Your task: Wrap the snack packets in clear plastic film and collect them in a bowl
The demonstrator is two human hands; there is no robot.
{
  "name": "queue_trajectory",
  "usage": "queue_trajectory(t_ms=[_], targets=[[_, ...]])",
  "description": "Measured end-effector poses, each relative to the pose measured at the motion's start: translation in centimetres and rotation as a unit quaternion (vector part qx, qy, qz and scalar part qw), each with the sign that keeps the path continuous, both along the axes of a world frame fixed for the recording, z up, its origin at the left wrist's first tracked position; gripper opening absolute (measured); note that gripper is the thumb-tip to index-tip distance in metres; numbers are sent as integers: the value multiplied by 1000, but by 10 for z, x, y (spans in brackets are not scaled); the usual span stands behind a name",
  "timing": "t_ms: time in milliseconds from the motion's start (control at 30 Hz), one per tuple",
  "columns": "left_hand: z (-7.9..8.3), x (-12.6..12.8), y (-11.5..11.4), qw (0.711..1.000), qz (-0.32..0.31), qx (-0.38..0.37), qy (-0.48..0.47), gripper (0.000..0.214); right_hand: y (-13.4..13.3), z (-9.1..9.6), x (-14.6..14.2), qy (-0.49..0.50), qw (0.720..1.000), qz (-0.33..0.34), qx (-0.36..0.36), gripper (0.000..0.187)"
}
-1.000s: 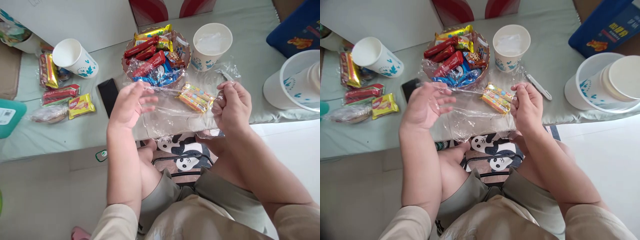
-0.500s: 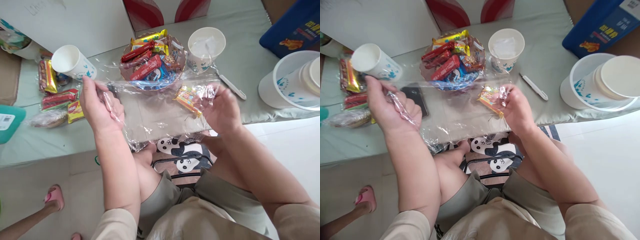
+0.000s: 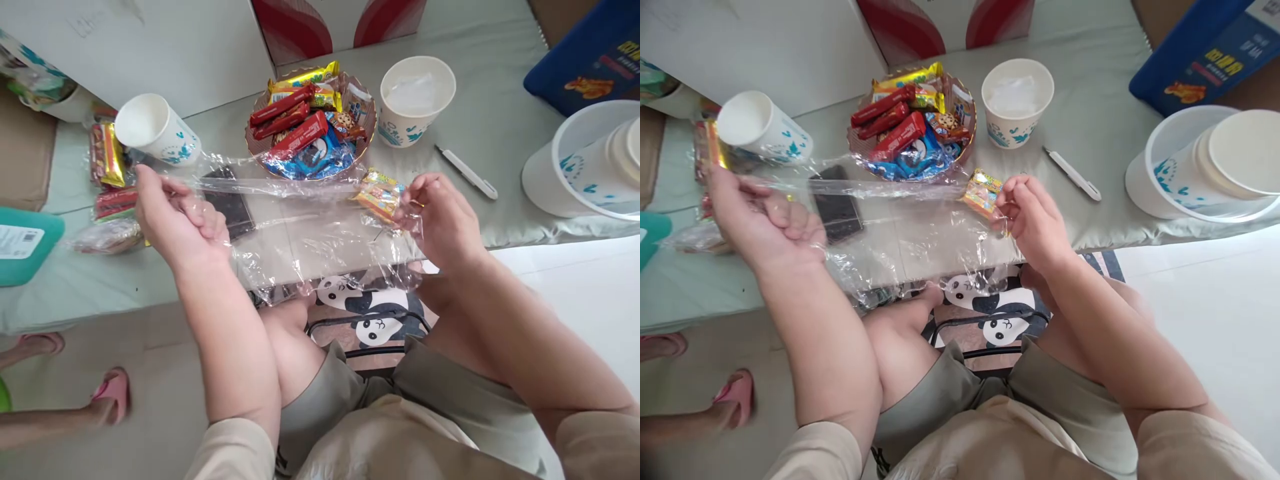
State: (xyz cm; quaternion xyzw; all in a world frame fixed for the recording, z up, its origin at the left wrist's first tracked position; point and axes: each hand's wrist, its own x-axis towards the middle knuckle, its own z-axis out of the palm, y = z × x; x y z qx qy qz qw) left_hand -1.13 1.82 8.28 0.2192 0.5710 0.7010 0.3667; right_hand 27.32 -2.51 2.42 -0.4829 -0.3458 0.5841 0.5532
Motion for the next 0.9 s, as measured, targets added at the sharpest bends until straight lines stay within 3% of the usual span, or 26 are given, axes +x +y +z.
queue_trajectory(t_ms=[167,233,400,533,700,800,900], targets=[[4,11,0,999,-46,-12,-11,60,-10,0,-8,5,987,141,-73,60],[4,13,0,999,-47,-19,-2,61,-12,0,-8,-12,987,151,-62,58],[-8,6,-1,993,-98,23,62,59,-8,7,-2,-65,994,90,-13,48],[-22,-1,3,983,-87,58,151,50,-7,8,4,-109,994,21,2,37],[-23,2,6,983,-66,61,160,51,-6,-2,12,-157,987,-17,39,37],[-18,6,5,989,-76,34,125,51,-2,-11,21,-237,969,-13,66,44],[-15,12,2,991,-82,17,109,50,-3,-13,31,-332,931,-71,131,51]])
